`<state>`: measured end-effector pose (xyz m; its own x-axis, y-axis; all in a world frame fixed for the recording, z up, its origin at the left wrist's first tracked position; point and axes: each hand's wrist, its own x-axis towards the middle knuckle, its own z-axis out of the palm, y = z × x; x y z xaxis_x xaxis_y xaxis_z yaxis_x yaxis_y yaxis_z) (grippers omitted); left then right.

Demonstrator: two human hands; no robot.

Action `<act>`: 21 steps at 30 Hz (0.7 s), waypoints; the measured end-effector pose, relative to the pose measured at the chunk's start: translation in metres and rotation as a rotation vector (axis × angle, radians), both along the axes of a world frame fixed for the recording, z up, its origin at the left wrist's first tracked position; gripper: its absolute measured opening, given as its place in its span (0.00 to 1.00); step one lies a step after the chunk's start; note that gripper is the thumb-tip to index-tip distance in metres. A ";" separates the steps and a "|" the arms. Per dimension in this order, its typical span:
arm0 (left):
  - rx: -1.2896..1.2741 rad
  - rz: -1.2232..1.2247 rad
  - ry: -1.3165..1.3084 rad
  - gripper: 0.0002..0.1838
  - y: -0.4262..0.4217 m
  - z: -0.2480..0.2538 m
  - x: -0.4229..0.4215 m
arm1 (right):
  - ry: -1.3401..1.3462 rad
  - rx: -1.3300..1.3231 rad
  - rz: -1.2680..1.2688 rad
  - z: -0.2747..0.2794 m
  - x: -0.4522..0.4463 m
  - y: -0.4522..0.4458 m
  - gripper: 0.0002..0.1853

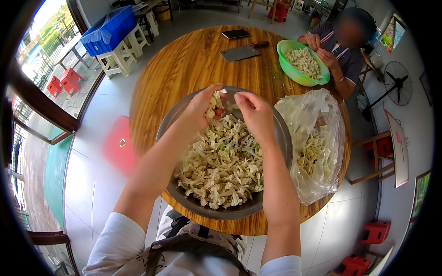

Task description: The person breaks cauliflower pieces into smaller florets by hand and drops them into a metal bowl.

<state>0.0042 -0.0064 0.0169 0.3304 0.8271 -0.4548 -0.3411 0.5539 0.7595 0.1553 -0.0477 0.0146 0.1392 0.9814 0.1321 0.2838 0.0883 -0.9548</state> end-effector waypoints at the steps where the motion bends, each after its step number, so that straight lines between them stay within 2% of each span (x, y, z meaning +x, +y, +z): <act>1: 0.008 -0.024 0.012 0.15 -0.003 0.004 0.001 | 0.023 0.035 0.031 0.004 -0.004 -0.002 0.12; 3: 0.025 -0.069 0.036 0.15 -0.010 0.012 0.004 | 0.070 0.107 0.096 0.010 -0.011 -0.007 0.13; 6: 0.037 -0.231 -0.062 0.15 -0.004 -0.007 0.005 | 0.075 0.157 0.155 0.009 -0.011 -0.008 0.12; 9: 0.036 -0.282 -0.147 0.14 -0.004 -0.008 0.005 | 0.145 0.117 0.076 0.004 -0.005 -0.004 0.11; 18: 0.078 -0.236 -0.238 0.12 -0.013 0.007 0.003 | 0.247 0.064 -0.031 0.002 -0.001 0.000 0.09; 21: 0.009 -0.221 -0.299 0.11 -0.009 0.002 0.003 | 0.383 0.091 -0.033 0.003 0.000 0.001 0.09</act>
<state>0.0067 -0.0152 0.0190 0.6190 0.7240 -0.3045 -0.4211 0.6331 0.6494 0.1552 -0.0471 0.0173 0.2266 0.9623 0.1503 -0.0876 0.1738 -0.9809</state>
